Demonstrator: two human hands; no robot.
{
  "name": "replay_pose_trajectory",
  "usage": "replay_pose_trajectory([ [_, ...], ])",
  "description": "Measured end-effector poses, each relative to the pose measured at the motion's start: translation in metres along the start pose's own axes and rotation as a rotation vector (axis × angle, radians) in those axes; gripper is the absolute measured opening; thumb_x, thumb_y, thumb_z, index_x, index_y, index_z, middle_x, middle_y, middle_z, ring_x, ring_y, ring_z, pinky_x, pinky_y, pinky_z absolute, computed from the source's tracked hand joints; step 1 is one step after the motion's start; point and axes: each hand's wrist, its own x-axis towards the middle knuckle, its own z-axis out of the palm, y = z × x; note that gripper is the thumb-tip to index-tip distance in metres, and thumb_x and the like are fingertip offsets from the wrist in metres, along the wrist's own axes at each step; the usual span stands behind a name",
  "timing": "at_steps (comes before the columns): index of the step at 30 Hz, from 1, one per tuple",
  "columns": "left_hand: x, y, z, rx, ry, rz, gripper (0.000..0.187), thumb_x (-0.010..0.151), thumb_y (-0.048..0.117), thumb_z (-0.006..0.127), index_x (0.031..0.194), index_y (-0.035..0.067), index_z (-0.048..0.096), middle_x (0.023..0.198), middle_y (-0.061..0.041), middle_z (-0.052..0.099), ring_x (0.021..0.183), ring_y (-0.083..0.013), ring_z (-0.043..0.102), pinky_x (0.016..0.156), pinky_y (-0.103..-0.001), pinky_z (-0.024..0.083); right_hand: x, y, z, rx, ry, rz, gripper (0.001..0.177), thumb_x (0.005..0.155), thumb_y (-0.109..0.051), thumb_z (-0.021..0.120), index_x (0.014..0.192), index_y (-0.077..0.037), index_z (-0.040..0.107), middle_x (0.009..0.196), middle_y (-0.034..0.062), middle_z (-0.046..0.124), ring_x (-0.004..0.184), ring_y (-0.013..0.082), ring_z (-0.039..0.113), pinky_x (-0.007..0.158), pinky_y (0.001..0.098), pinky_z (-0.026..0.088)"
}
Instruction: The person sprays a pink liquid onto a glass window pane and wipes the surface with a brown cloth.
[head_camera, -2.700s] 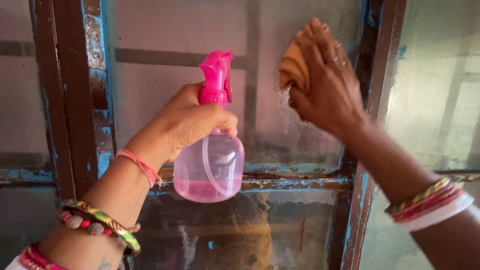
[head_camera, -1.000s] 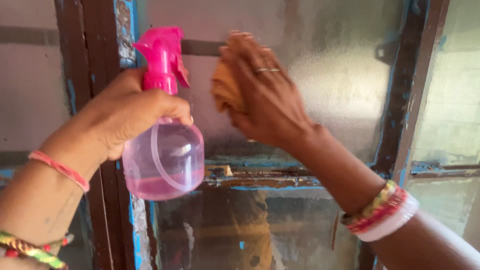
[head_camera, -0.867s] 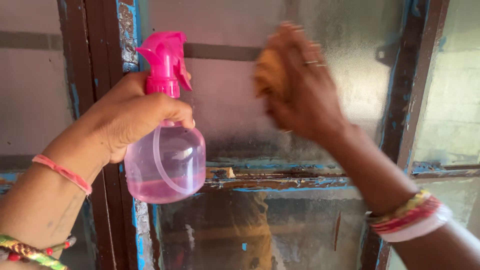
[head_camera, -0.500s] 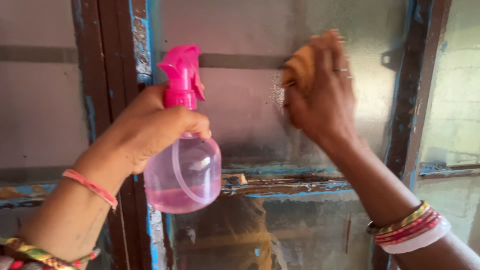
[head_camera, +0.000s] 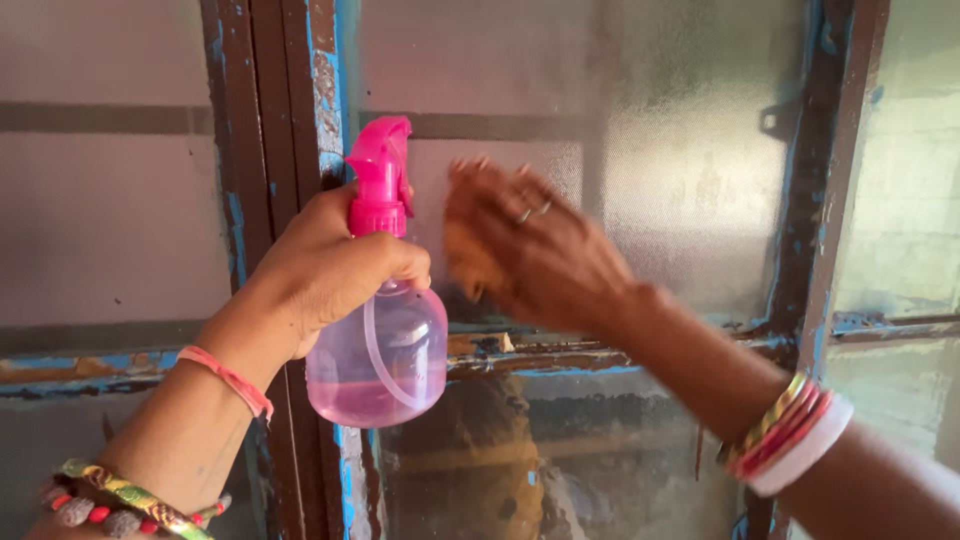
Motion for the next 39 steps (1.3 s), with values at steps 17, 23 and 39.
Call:
replay_pose_trajectory([
  [17,-0.01,0.026,0.048,0.075,0.105,-0.085,0.019,0.06,0.001,0.07,0.072,0.005,0.056,0.062,-0.002,0.056,0.059,-0.0154,0.056,0.055,-0.034,0.047,-0.004,0.08,-0.015,0.015,0.252,0.283,0.088,0.08,-0.023,0.073,0.157,-0.004,0.035,0.166,0.0231,0.028,0.154,0.0421,0.028,0.128,0.052,0.023],
  [23,-0.027,0.021,0.024,0.096,0.129,-0.14,0.015,0.061,0.001,0.067,0.067,0.004,0.054,0.059,-0.004,0.055,0.055,-0.0163,0.056,0.052,-0.036,0.045,0.015,0.049,-0.001,-0.021,0.291,0.277,0.086,0.079,-0.023,0.073,0.154,0.0,0.039,0.163,0.0271,0.029,0.153,0.0436,0.028,0.126,0.0518,0.025],
  [39,-0.066,0.024,-0.009,0.22,0.137,-0.243,0.011,0.06,0.004,0.068,0.06,-0.003,0.06,0.057,-0.008,0.058,0.054,-0.0193,0.056,0.052,-0.037,0.044,0.032,0.001,-0.001,0.07,0.191,-0.052,0.077,0.078,-0.025,0.081,0.149,-0.014,0.053,0.158,0.011,0.046,0.145,0.0307,0.044,0.124,0.05,0.027],
])
